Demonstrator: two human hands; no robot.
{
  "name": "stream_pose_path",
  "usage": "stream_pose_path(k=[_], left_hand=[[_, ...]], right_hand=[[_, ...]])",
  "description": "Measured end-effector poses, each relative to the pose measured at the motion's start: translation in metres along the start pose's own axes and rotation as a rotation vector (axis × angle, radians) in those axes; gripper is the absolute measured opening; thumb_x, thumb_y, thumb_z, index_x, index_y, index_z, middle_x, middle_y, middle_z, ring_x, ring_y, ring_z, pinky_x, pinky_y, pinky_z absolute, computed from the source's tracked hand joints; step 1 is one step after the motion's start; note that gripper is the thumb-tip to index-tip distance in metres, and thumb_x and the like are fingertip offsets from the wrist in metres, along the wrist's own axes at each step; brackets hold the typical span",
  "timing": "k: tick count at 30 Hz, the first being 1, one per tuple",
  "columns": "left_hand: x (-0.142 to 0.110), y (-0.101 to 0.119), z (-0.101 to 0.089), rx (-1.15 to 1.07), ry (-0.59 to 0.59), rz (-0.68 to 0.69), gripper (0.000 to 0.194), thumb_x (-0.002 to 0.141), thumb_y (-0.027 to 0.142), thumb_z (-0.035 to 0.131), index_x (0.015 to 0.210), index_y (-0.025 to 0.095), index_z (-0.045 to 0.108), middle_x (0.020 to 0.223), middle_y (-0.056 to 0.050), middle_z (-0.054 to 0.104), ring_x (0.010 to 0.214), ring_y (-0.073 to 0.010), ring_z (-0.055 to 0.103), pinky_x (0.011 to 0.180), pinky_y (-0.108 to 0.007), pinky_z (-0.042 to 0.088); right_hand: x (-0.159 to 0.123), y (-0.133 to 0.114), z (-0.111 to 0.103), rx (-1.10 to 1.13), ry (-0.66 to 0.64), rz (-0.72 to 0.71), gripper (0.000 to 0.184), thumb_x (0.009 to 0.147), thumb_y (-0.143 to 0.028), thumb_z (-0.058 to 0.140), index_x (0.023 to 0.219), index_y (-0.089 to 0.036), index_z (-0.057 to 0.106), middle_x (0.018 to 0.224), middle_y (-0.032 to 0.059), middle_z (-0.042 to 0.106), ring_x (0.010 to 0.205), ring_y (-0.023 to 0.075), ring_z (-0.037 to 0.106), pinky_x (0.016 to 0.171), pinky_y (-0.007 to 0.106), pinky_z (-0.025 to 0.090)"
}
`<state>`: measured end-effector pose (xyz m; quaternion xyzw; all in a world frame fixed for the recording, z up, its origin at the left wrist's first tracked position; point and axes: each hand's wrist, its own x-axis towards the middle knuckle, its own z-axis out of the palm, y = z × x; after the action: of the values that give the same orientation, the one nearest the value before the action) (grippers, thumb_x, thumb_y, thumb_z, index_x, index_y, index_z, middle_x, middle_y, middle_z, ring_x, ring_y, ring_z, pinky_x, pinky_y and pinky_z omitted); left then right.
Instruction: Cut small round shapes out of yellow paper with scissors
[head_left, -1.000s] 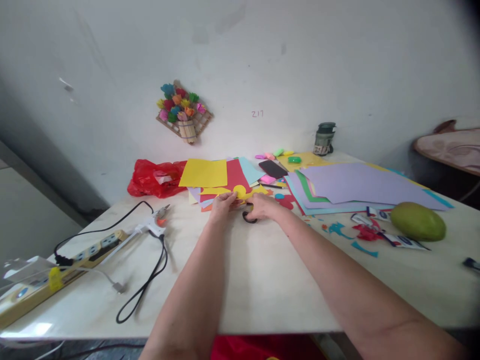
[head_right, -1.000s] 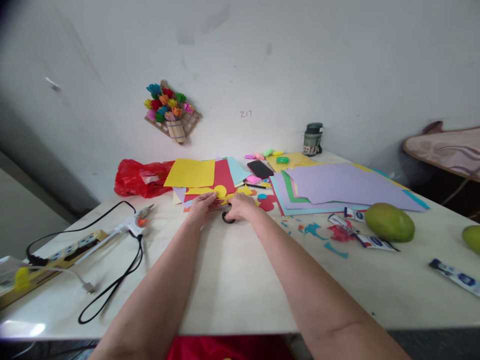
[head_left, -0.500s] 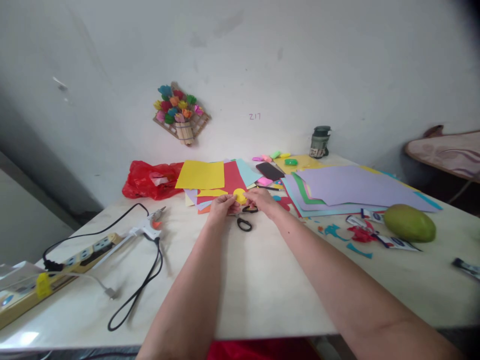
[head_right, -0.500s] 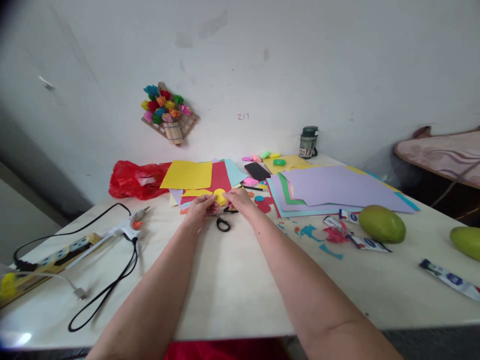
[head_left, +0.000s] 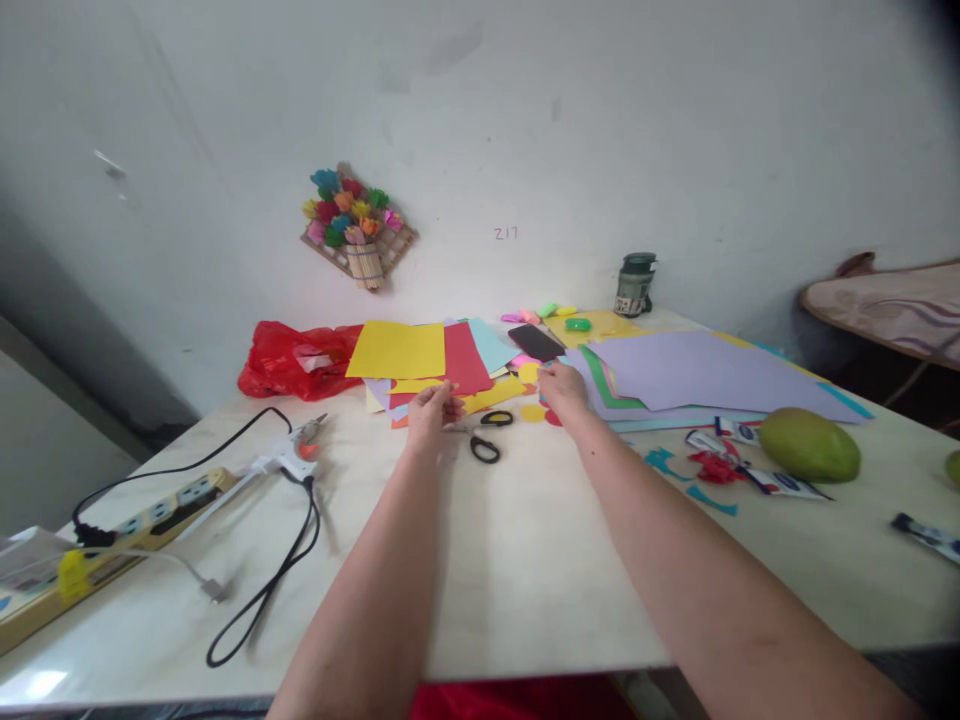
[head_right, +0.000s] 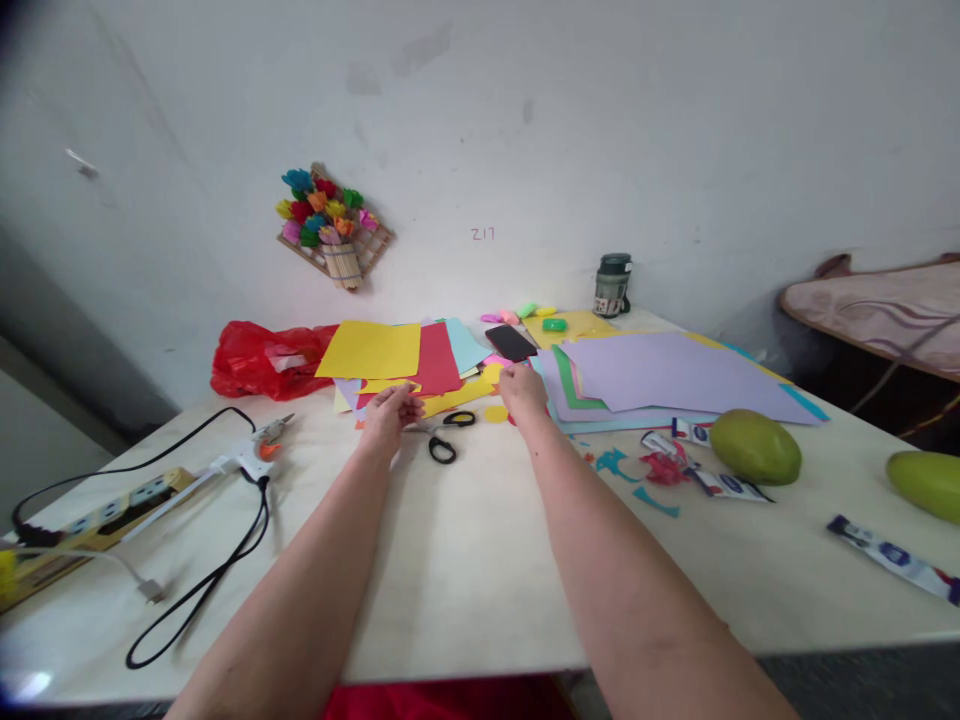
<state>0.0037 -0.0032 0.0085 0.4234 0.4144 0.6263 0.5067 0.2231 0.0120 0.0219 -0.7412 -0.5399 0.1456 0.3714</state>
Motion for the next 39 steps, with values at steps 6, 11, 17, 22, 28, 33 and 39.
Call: stream_pose_path(k=[6,11,17,22,28,33,39], left_hand=[[0.006,0.001,-0.004,-0.039,0.192,0.062,0.037,0.063,0.046,0.071,0.08,0.015,0.062,0.057,-0.002,0.064,0.045,-0.0127,0.057,0.048,-0.024,0.043],[0.006,0.007,-0.004,-0.082,0.273,0.061,0.03,0.065,0.042,0.067,0.077,0.015,0.061,0.054,-0.002,0.063,0.045,-0.0125,0.057,0.048,-0.023,0.043],[0.006,0.008,-0.005,-0.082,0.292,0.082,0.03,0.067,0.041,0.065,0.079,0.014,0.062,0.056,-0.003,0.064,0.046,-0.013,0.058,0.049,-0.023,0.043],[0.006,0.01,-0.005,-0.082,0.333,0.081,0.025,0.072,0.038,0.059,0.08,0.014,0.061,0.056,-0.003,0.063,0.046,-0.013,0.058,0.051,-0.024,0.043],[0.011,0.017,-0.015,-0.08,0.489,0.112,0.021,0.073,0.035,0.051,0.08,0.016,0.056,0.058,-0.001,0.063,0.047,-0.0128,0.058,0.051,-0.023,0.039],[0.013,0.025,-0.023,-0.118,0.612,0.116,0.018,0.074,0.029,0.041,0.081,0.018,0.054,0.061,0.0,0.061,0.049,-0.0121,0.057,0.049,-0.022,0.035],[0.023,0.02,-0.041,-0.05,0.776,0.079,0.011,0.072,0.025,0.044,0.08,0.02,0.051,0.066,0.001,0.06,0.054,-0.0123,0.056,0.051,-0.023,0.038]], right_hand=[[0.003,0.007,-0.006,-0.23,-0.043,0.125,0.028,0.085,-0.026,0.052,0.098,-0.017,0.075,0.107,0.0174,0.073,0.099,0.0309,0.069,0.074,0.037,0.052],[-0.001,0.005,-0.007,-0.329,-0.015,0.029,0.028,0.088,-0.032,0.054,0.104,-0.02,0.073,0.108,0.0144,0.073,0.103,0.0295,0.068,0.077,0.036,0.052],[-0.007,-0.005,-0.011,-0.44,-0.129,-0.125,0.021,0.085,-0.034,0.06,0.097,-0.025,0.075,0.112,0.007,0.073,0.104,0.0246,0.067,0.076,0.03,0.048],[-0.016,-0.013,-0.005,-0.44,-0.236,-0.34,0.025,0.082,-0.04,0.064,0.097,-0.024,0.075,0.108,0.0062,0.074,0.101,0.0239,0.067,0.078,0.029,0.046],[-0.034,-0.027,0.003,-0.451,-0.381,-0.63,0.028,0.081,-0.04,0.064,0.1,-0.022,0.075,0.105,0.0074,0.074,0.097,0.0237,0.066,0.076,0.028,0.044],[-0.05,-0.042,0.01,-0.531,-0.366,-0.732,0.045,0.078,-0.053,0.064,0.108,-0.021,0.075,0.115,0.0126,0.07,0.112,0.0296,0.06,0.089,0.034,0.042],[-0.071,-0.061,0.012,-0.598,-0.451,-0.727,0.052,0.076,-0.059,0.062,0.107,-0.019,0.074,0.106,0.0148,0.073,0.105,0.0315,0.064,0.086,0.036,0.043]])
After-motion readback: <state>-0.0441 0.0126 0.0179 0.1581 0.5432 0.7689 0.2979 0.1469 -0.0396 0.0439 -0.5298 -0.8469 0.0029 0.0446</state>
